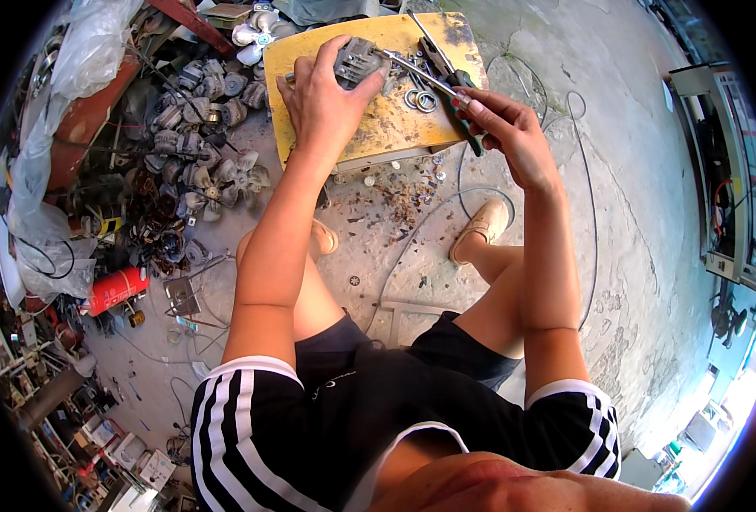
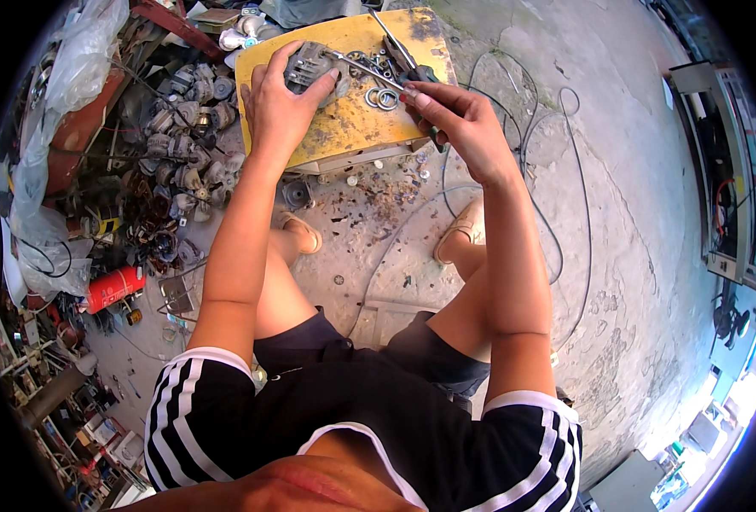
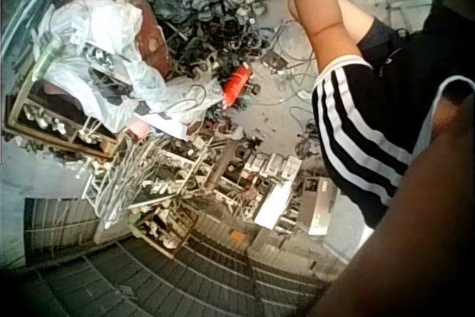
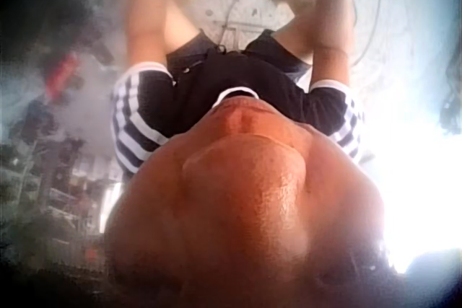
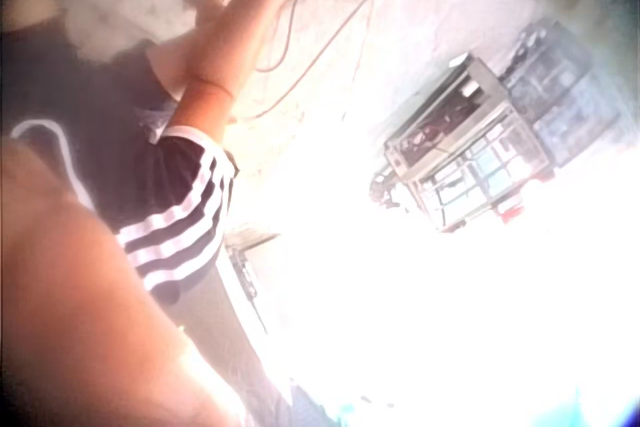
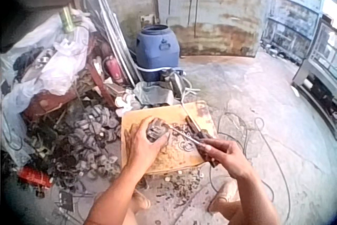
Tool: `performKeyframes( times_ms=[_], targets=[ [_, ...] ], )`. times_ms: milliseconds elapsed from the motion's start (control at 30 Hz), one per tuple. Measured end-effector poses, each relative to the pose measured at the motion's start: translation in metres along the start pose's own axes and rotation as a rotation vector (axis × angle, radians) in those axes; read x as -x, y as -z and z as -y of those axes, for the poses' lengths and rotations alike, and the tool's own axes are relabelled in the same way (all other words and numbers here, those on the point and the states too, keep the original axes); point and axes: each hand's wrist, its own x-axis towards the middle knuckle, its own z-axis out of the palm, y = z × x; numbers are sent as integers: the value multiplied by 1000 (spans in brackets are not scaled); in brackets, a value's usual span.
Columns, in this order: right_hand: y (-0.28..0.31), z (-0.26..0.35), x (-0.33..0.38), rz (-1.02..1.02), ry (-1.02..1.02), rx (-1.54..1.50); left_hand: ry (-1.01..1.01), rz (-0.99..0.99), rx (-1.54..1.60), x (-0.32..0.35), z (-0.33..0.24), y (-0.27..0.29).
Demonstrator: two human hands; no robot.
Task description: The person disassembles an alternator using a screwdriver and pliers. They unscrew fasteners from the casing, pull the metal housing apart by hand, and remove the internal copper-wound rotor and stator components.
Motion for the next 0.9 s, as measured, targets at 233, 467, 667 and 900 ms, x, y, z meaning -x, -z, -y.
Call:
performKeyframes(
  times_ms=[233,467,667,900],
  targets=[
    [-6,-3,-5,-3,-109,-126,-31,25,-34,2,-5,0],
    [9,0,-10,239,-464,-324,-38,26,-15,4,-5,-1],
    [-8,-7,-7,-12,-46,243,-60,6,20,3,-4,-4],
    [-10,-14,-5,-170,144,526,-56,15,1,4,-4,-8]
  ],
)
